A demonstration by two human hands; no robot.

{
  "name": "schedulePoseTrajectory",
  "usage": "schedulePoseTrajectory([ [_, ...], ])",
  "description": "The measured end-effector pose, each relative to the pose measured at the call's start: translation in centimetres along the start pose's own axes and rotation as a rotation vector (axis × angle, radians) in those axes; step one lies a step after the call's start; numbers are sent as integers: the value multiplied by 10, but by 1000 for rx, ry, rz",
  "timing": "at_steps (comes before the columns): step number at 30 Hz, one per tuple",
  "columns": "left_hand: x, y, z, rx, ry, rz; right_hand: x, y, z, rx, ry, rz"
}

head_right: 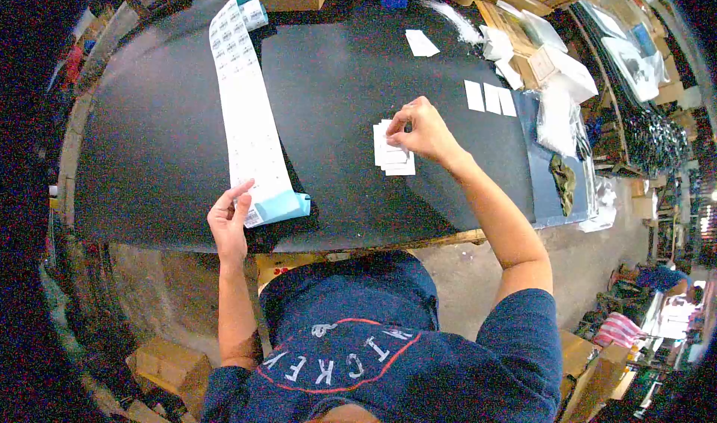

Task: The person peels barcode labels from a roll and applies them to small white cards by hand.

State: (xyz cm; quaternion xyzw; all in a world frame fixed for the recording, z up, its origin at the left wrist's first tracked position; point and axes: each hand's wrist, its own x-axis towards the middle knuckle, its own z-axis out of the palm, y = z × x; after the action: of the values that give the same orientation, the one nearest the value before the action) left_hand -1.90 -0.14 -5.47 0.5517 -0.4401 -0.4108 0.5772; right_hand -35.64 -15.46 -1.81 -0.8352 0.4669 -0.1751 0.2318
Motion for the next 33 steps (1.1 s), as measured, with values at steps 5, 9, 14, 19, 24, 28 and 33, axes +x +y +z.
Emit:
schedulePoseTrajectory([
  [5, 1, -2, -2, -33, -16, -26, -10, -9, 6, -99, 114, 34],
  [9, 1, 0, 0, -52, -23, -5, -18, -8, 14, -92, 201, 43],
  [14, 0, 1, 2, -55, -10, 5, -27, -13, 24, -100, 355, 34],
  [19, 1, -2, 1, -40, -11, 8, -33, -15, 28, -75, 383, 40],
  [24, 1, -1, 1, 5, -3, 14, -37, -9, 14, 51, 296, -100],
  [28, 2, -3, 2, -16, 6, 5, -34, -9, -10, -117, -11, -283],
  [33, -1, 0, 0, -57, 5, -14, -34, -10, -12, -293, -72, -325],
])
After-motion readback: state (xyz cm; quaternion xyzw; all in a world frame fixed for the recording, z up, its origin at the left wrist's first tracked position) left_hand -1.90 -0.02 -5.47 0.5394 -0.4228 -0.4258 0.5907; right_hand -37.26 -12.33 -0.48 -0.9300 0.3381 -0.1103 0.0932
